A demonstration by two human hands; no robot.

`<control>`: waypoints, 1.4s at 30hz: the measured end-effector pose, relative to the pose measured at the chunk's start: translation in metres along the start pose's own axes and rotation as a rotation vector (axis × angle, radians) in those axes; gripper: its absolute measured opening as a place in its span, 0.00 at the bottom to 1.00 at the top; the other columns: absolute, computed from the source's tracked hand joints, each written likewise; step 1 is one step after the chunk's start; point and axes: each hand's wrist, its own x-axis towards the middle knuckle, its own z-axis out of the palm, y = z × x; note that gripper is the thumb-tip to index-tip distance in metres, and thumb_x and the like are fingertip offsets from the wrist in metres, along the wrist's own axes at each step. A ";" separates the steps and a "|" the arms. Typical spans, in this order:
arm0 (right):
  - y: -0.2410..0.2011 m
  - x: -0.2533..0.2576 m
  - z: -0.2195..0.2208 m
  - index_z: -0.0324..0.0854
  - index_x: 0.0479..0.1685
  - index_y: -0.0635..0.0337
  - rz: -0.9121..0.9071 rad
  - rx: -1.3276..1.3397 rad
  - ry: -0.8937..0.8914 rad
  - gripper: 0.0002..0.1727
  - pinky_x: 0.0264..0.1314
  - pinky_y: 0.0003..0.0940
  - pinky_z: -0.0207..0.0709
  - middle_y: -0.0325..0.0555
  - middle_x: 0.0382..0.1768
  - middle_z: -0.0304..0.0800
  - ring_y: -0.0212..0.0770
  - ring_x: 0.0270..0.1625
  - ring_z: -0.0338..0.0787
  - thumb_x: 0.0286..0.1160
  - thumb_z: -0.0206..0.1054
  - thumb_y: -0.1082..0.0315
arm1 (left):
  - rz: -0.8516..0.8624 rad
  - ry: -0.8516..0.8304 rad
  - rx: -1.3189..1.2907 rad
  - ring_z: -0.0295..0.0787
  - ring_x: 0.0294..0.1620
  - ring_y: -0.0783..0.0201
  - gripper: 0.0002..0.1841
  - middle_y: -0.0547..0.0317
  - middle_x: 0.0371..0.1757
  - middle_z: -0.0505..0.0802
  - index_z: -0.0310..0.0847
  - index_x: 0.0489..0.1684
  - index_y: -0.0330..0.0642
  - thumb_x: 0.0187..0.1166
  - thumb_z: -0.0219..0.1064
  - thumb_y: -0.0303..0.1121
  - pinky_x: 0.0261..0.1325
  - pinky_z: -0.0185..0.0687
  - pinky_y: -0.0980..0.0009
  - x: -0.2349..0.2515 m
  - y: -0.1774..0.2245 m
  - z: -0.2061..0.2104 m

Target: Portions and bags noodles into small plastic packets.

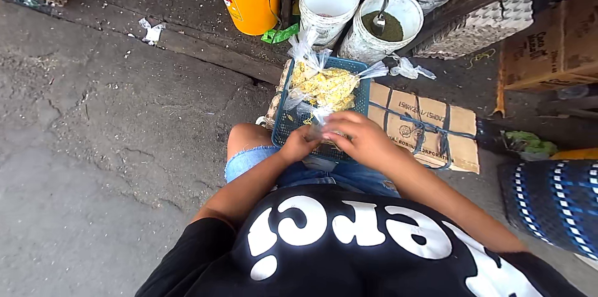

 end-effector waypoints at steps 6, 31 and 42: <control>0.047 0.047 0.013 0.89 0.57 0.62 0.126 0.063 -0.028 0.14 0.62 0.57 0.84 0.57 0.57 0.90 0.54 0.56 0.91 0.86 0.62 0.65 | 0.088 0.309 -0.080 0.92 0.45 0.69 0.06 0.56 0.43 0.95 0.88 0.44 0.32 0.75 0.71 0.23 0.55 0.90 0.66 -0.014 0.018 -0.040; 0.080 0.035 0.118 0.84 0.64 0.76 0.118 -0.137 -0.612 0.21 0.82 0.71 0.61 0.79 0.71 0.78 0.78 0.78 0.74 0.78 0.69 0.68 | 0.059 0.289 0.035 0.91 0.58 0.43 0.14 0.31 0.53 0.92 0.86 0.54 0.20 0.79 0.68 0.25 0.69 0.81 0.49 -0.026 0.012 -0.027; 0.103 0.035 0.130 0.85 0.65 0.68 0.131 -0.210 -0.726 0.19 0.81 0.63 0.69 0.69 0.68 0.85 0.66 0.75 0.81 0.85 0.62 0.64 | 0.002 0.252 0.025 0.91 0.56 0.46 0.15 0.32 0.52 0.92 0.84 0.56 0.21 0.81 0.68 0.27 0.67 0.82 0.51 -0.017 -0.003 -0.032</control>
